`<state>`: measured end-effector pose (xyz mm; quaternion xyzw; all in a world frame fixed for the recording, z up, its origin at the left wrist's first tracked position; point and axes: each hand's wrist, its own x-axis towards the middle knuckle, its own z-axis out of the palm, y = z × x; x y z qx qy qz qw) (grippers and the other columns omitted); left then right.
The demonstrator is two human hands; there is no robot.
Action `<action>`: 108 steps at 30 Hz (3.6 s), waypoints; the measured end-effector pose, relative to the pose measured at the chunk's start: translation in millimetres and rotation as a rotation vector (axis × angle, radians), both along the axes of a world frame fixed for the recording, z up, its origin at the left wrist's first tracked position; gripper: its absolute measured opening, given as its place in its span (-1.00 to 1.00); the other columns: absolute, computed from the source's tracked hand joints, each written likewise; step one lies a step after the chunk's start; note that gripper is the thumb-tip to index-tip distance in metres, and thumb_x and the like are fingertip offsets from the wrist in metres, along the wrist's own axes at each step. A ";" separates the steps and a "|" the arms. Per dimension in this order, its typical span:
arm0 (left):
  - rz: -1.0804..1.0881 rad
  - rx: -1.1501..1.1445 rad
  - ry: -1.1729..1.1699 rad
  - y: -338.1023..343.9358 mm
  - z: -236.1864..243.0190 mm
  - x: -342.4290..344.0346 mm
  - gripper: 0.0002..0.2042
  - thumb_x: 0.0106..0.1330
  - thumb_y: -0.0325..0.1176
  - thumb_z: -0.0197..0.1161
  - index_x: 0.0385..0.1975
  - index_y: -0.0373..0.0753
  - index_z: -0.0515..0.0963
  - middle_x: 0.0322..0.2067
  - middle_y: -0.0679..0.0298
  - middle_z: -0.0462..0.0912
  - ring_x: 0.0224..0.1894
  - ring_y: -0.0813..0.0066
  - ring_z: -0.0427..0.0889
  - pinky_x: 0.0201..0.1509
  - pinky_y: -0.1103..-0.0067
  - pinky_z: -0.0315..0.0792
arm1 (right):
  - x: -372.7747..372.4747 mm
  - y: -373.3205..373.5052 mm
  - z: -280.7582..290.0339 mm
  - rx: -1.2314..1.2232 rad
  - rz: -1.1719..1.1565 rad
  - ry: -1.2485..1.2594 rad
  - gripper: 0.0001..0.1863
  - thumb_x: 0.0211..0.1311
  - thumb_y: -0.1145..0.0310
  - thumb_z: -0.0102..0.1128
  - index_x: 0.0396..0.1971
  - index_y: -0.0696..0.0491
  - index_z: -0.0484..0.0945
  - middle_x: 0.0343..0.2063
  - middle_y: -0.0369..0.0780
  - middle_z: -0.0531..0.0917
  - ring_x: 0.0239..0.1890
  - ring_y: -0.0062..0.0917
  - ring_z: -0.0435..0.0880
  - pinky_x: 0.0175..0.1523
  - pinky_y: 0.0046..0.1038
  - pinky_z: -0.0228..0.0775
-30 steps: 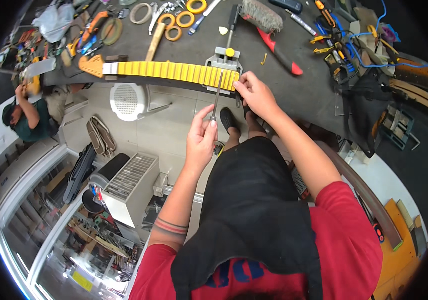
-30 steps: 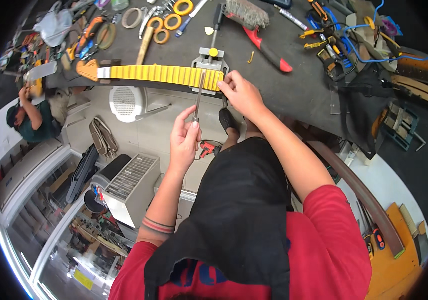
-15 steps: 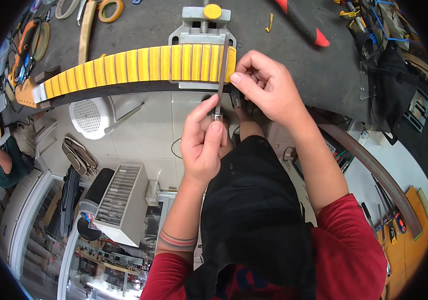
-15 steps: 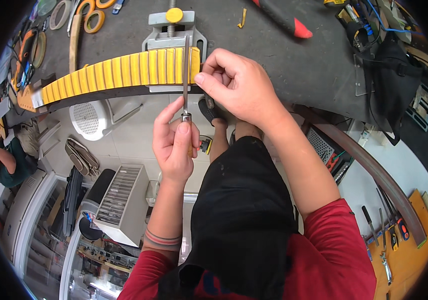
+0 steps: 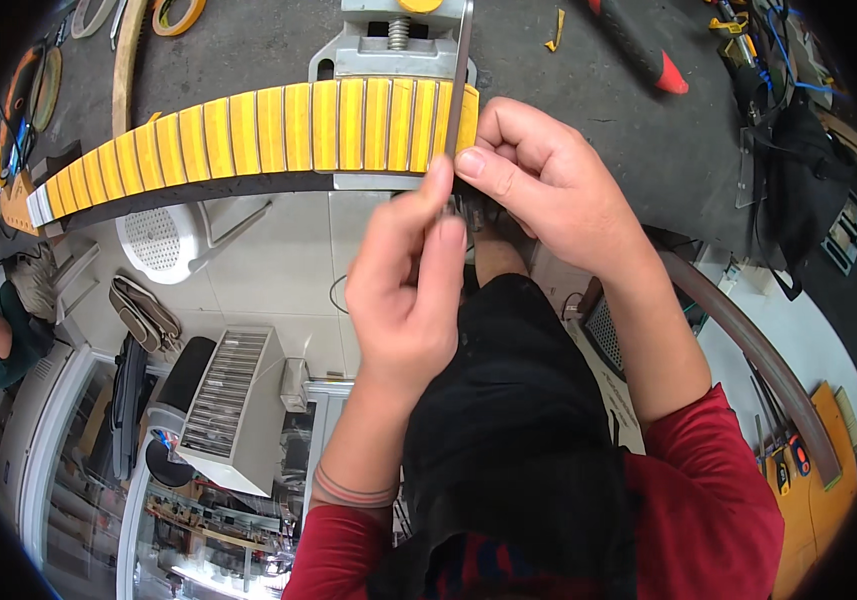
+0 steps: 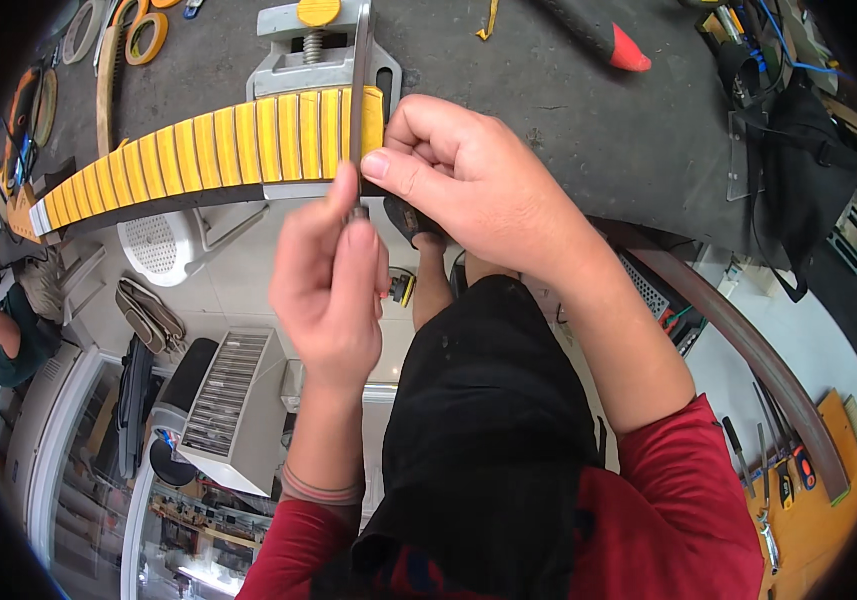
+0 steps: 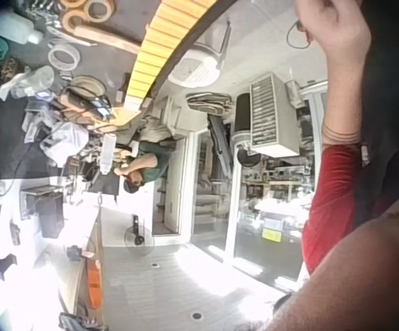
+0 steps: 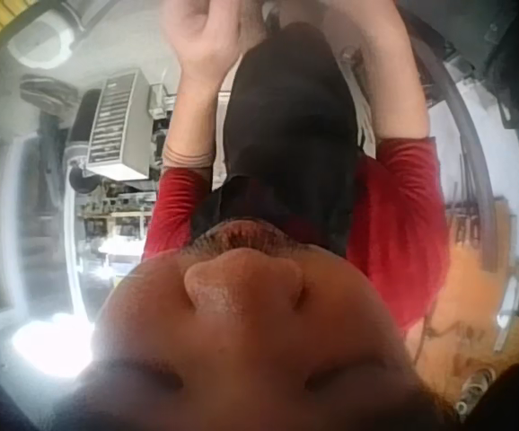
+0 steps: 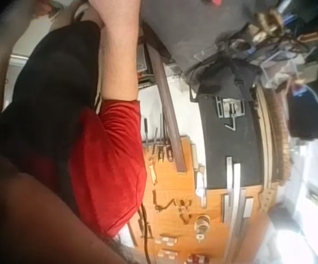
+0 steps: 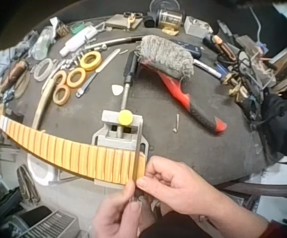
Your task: The person uses a thin metal file to smooth the edges of the frets on a guitar neck held in a vise, then uses a brush to clean the surface.
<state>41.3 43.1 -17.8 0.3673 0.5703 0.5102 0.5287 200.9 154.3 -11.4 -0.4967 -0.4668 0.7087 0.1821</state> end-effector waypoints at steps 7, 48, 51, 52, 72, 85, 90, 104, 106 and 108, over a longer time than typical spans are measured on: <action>-0.004 -0.052 0.192 -80.0 1.7 -8.9 -0.63 0.54 -0.67 0.22 0.31 -0.46 0.60 -0.21 0.22 0.74 -0.33 0.62 0.60 -0.12 0.64 0.54 | 2.7 -2.6 -12.3 0.044 0.019 0.069 -0.72 0.59 0.29 0.32 -0.33 0.11 0.52 -0.51 -0.47 0.50 -0.45 -0.84 0.36 -0.42 -0.59 0.22; -0.103 0.036 0.473 -22.2 25.4 -6.1 -0.63 0.34 -0.77 0.31 0.16 -0.50 0.67 -0.33 -0.06 0.77 -0.47 0.27 0.71 -0.29 0.49 0.60 | 4.8 -5.1 -18.5 0.023 -0.017 0.074 -0.77 0.56 0.34 0.36 -0.29 0.11 0.53 -0.48 -0.46 0.53 -0.43 -0.85 0.41 -0.37 -0.62 0.29; -0.094 0.027 0.443 19.5 23.1 -2.9 -0.67 0.41 -0.75 0.25 0.15 -0.55 0.65 -0.20 -0.04 0.83 -0.33 0.52 0.73 -0.16 0.56 0.61 | -0.1 2.3 -3.2 -0.070 -0.023 0.090 -0.77 0.56 0.35 0.35 -0.29 0.11 0.52 -0.48 -0.46 0.52 -0.43 -0.85 0.40 -0.37 -0.63 0.28; -0.063 0.093 0.463 15.1 18.0 -3.4 -0.64 0.37 -0.76 0.29 0.16 -0.51 0.66 -0.31 -0.02 0.78 -0.44 0.42 0.69 -0.26 0.54 0.58 | -0.5 5.5 2.4 -0.138 -0.004 0.065 -0.78 0.56 0.35 0.35 -0.29 0.11 0.52 -0.48 -0.47 0.52 -0.43 -0.86 0.40 -0.37 -0.63 0.28; -0.079 0.149 0.538 -43.5 8.9 -4.3 -0.54 0.33 -0.77 0.34 0.25 -0.44 0.64 -0.48 0.13 0.60 -0.56 0.28 0.57 -0.43 0.50 0.47 | 3.9 1.8 -0.9 -0.070 0.012 0.020 -0.76 0.57 0.32 0.35 -0.29 0.11 0.52 -0.45 -0.46 0.55 -0.39 -0.86 0.43 -0.34 -0.63 0.32; -0.059 0.183 0.582 -16.2 4.5 -0.5 -0.52 0.28 -0.78 0.38 0.24 -0.43 0.66 -0.60 0.19 0.48 -0.63 0.37 0.46 -0.50 0.49 0.39 | 3.7 2.1 -0.7 -0.024 0.023 0.005 -0.76 0.56 0.33 0.35 -0.30 0.10 0.52 -0.47 -0.47 0.54 -0.42 -0.86 0.41 -0.36 -0.62 0.31; -0.016 0.230 0.569 -19.7 -1.2 3.8 -0.52 0.29 -0.77 0.38 0.25 -0.41 0.66 -0.60 0.18 0.48 -0.62 0.33 0.49 -0.51 0.46 0.40 | 4.8 2.9 -0.9 -0.060 0.009 0.013 -0.76 0.56 0.33 0.36 -0.30 0.10 0.52 -0.47 -0.47 0.53 -0.42 -0.86 0.41 -0.36 -0.63 0.30; -0.098 0.169 0.611 -73.0 -4.7 -7.8 -0.56 0.31 -0.76 0.36 0.21 -0.43 0.67 -0.58 0.17 0.48 -0.60 0.28 0.48 -0.50 0.42 0.39 | 5.1 2.8 0.4 -0.040 0.016 0.003 -0.77 0.56 0.32 0.35 -0.28 0.11 0.53 -0.48 -0.46 0.55 -0.41 -0.86 0.42 -0.35 -0.63 0.31; -0.098 0.136 0.607 -70.7 -1.8 -8.7 -0.55 0.30 -0.76 0.37 0.21 -0.42 0.67 -0.58 0.18 0.47 -0.61 0.28 0.48 -0.51 0.43 0.38 | 1.6 -0.4 -2.1 -0.006 0.023 0.007 -0.76 0.57 0.32 0.35 -0.28 0.11 0.52 -0.48 -0.46 0.55 -0.42 -0.86 0.43 -0.35 -0.63 0.31; -0.099 0.103 0.597 -46.3 2.4 -3.9 -0.54 0.29 -0.75 0.38 0.22 -0.41 0.68 -0.59 0.18 0.47 -0.61 0.28 0.47 -0.51 0.43 0.37 | 3.3 -0.2 -5.0 -0.011 0.026 0.014 -0.76 0.57 0.32 0.35 -0.28 0.11 0.53 -0.48 -0.46 0.55 -0.41 -0.85 0.43 -0.35 -0.63 0.32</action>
